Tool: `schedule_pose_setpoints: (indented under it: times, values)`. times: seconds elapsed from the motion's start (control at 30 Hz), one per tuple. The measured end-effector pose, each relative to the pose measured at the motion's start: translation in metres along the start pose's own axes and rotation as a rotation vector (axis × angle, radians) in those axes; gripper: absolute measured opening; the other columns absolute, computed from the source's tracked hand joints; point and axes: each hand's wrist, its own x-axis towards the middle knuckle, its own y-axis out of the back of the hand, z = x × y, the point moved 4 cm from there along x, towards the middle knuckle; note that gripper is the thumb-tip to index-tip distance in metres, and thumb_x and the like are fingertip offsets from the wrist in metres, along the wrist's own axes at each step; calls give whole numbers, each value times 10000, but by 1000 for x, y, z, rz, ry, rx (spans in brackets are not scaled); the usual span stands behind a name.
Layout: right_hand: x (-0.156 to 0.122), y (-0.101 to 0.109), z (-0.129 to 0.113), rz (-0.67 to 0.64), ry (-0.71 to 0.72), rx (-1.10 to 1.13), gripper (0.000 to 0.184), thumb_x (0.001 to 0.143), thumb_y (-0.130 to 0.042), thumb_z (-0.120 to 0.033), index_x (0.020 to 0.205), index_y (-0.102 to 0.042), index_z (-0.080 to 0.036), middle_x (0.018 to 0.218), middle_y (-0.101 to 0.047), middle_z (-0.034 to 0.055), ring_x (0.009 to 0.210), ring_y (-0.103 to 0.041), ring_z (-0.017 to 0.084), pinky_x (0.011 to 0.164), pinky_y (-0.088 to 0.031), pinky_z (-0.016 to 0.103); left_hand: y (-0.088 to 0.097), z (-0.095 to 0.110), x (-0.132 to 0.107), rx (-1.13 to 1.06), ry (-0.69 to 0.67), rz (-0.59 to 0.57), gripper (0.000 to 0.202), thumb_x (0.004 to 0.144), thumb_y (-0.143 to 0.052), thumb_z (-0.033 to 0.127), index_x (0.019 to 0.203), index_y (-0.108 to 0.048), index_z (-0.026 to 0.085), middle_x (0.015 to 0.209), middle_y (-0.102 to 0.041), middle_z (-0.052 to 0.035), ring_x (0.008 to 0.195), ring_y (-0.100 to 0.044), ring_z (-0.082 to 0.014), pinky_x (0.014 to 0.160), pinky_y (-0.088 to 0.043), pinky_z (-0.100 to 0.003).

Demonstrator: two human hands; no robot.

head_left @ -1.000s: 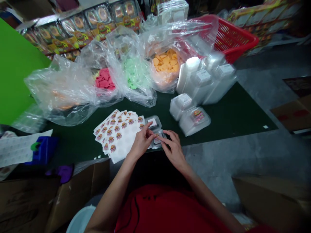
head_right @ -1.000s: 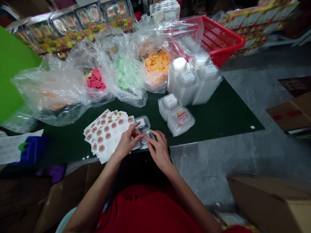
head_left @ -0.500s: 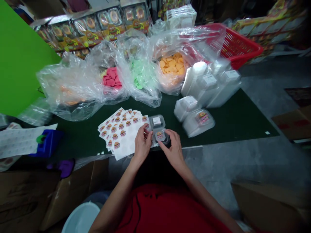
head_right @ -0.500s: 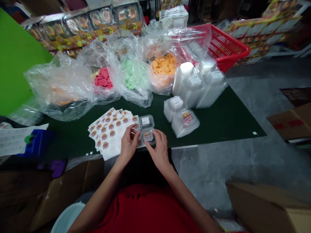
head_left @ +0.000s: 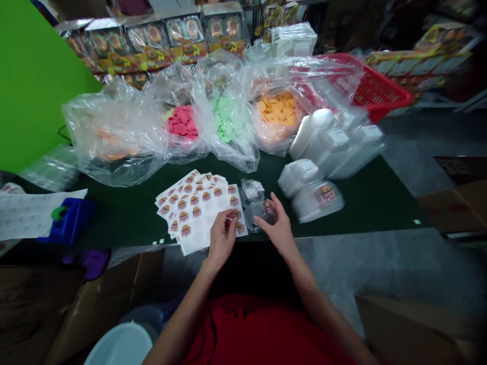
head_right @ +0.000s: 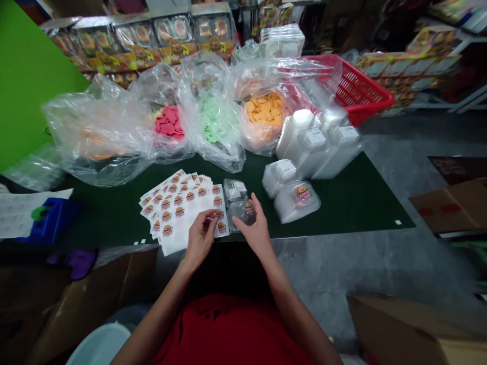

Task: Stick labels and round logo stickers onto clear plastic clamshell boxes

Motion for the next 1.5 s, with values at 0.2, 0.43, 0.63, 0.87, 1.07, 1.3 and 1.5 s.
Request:
schedule_pose_setpoints:
  times: [0.2,0.43,0.63,0.87,1.07,1.3,1.5]
  values:
    - [7,1,-5,27,-108,251,841,742,-865,-448,1499,-561,-245,1539,-597,122,1412,-576,290,1241,-415,493,-17,14,10,35,-148,-17,254,1048,-563,263,1286,-632,207,1201,-677,-109,1102,-657,-228,998,-543,-405]
    - [-19,52,-101,96,323,-239,625,881,-770,-317,1481,-595,-338,1567,-549,81,1460,-509,327,1239,-401,587,-9,12,11,28,-174,-1,242,1062,-536,253,1278,-640,215,1233,-671,-109,1185,-644,-237,1074,-508,-424]
    - [6,126,-124,195,431,-705,588,887,-723,-352,1465,-620,-317,1535,-509,124,1403,-543,369,1115,-503,586,16,11,5,29,-126,56,212,1051,-562,290,1207,-674,201,1144,-691,-85,996,-665,-203,945,-549,-359]
    - [37,134,-86,41,335,-863,576,895,-688,-427,1448,-640,-270,1502,-550,166,1404,-536,419,1185,-305,752,58,3,-10,78,-82,203,234,1040,-582,336,1195,-706,213,1187,-715,-86,1054,-670,-220,952,-549,-368]
    - [-22,96,-133,314,448,-525,428,930,-747,-411,1335,-721,-273,1440,-629,138,1395,-560,358,1200,-388,599,124,-23,-33,224,34,320,271,1042,-568,362,1223,-707,216,1224,-745,-97,1057,-705,-236,982,-554,-394]
    - [-113,-101,-25,-674,-470,252,356,799,-839,-500,1005,-815,-211,998,-807,108,949,-756,276,850,-593,428,125,-62,-59,421,-37,79,428,1061,-406,195,1435,-614,194,1510,-635,-140,1466,-540,-296,1210,-418,-538]
    - [-124,-175,26,-501,-776,629,467,593,-978,-469,928,-790,-204,974,-802,60,865,-739,205,762,-570,319,114,-71,-70,392,-25,6,475,1074,-356,161,1510,-537,216,1522,-630,-120,1509,-500,-246,1273,-334,-552]
